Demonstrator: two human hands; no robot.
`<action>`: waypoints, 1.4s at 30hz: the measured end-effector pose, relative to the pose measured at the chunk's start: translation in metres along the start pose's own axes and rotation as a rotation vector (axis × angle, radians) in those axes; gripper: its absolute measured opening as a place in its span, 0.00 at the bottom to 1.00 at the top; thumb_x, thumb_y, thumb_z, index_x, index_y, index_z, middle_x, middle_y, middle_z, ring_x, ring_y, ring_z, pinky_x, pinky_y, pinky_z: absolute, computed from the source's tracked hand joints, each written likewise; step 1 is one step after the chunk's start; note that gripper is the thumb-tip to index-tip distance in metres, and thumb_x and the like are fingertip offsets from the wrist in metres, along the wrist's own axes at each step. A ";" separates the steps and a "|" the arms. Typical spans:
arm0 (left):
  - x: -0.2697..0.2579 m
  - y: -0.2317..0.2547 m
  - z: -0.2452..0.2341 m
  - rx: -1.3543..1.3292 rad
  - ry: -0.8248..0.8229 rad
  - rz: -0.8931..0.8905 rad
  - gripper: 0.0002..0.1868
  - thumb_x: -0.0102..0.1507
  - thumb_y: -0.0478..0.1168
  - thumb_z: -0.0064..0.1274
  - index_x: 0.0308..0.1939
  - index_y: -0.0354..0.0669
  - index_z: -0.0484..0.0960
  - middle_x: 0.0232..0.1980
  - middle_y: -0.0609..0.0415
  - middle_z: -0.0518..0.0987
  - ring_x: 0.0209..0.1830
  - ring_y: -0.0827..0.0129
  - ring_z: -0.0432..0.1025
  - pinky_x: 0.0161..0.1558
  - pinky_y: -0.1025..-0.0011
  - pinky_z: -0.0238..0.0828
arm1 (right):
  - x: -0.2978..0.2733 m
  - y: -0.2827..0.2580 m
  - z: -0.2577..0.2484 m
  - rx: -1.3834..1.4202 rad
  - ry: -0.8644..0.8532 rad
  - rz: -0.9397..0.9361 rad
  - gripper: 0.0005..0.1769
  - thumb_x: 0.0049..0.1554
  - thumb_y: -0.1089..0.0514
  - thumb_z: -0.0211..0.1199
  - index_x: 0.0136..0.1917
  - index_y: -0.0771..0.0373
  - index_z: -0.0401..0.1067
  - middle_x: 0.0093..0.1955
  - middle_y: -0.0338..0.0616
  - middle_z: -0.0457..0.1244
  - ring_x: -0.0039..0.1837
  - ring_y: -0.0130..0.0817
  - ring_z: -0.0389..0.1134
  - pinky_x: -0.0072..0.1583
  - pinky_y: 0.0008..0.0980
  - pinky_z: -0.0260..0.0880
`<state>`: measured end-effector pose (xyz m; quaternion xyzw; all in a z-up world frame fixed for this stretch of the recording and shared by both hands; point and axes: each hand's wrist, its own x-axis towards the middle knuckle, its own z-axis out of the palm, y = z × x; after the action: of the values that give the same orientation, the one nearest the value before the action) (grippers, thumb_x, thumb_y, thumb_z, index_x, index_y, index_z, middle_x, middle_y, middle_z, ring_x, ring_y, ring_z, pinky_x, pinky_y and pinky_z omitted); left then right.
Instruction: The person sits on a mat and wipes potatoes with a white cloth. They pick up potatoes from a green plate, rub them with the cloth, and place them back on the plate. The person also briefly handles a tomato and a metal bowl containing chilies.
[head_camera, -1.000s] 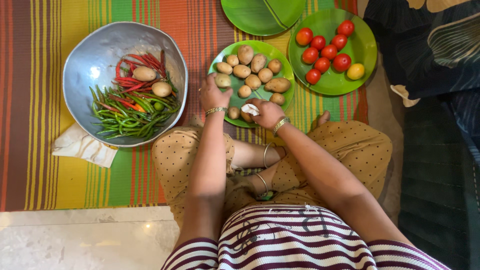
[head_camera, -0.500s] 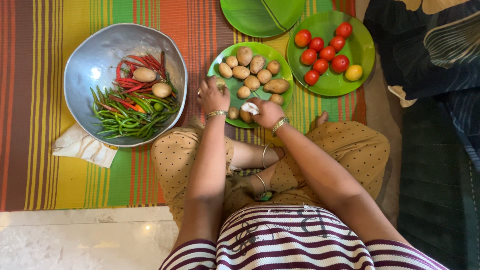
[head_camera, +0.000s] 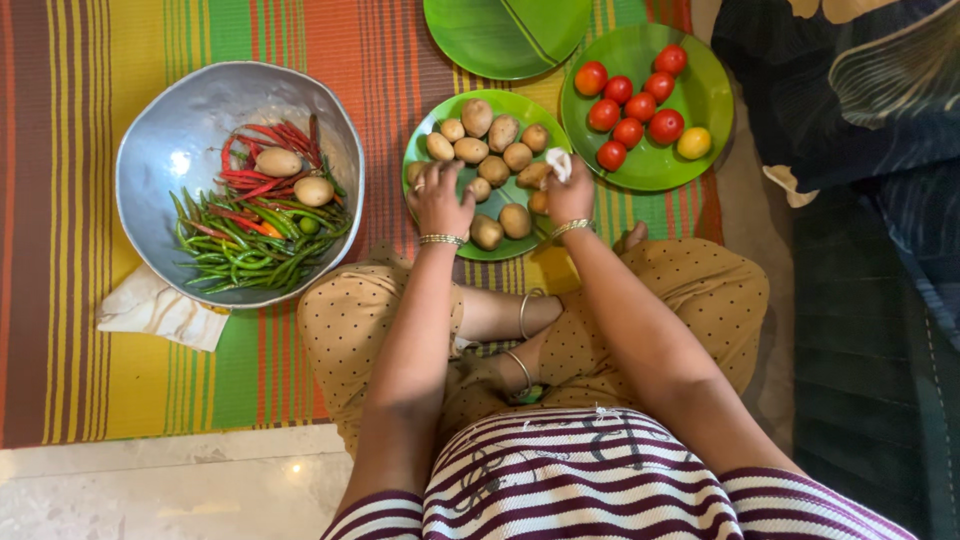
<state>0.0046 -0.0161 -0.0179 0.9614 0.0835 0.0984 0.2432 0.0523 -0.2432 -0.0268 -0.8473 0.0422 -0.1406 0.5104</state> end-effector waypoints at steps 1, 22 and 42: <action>0.000 -0.001 -0.001 -0.008 0.007 -0.027 0.26 0.62 0.48 0.61 0.64 0.58 0.75 0.71 0.56 0.70 0.76 0.60 0.58 0.72 0.41 0.48 | 0.006 0.010 0.001 0.047 0.047 0.031 0.11 0.54 0.65 0.63 0.51 0.64 0.74 0.44 0.54 0.69 0.46 0.48 0.73 0.49 0.39 0.72; -0.025 -0.038 0.016 -0.318 0.045 -0.655 0.40 0.62 0.56 0.57 0.73 0.43 0.64 0.74 0.36 0.64 0.72 0.41 0.61 0.72 0.43 0.50 | -0.017 0.033 -0.028 -0.047 -0.256 0.494 0.15 0.59 0.51 0.61 0.50 0.65 0.75 0.42 0.52 0.70 0.40 0.43 0.74 0.42 0.44 0.73; -0.067 0.009 -0.017 -0.048 0.040 -0.281 0.37 0.57 0.50 0.55 0.69 0.48 0.67 0.70 0.42 0.67 0.70 0.46 0.64 0.61 0.43 0.65 | -0.055 -0.038 -0.046 -0.682 -0.671 0.236 0.20 0.57 0.40 0.60 0.53 0.55 0.79 0.50 0.50 0.72 0.51 0.46 0.74 0.56 0.45 0.73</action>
<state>-0.0632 -0.0301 -0.0083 0.9319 0.2198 0.0843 0.2759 -0.0154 -0.2526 0.0157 -0.9541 0.0149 0.2206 0.2018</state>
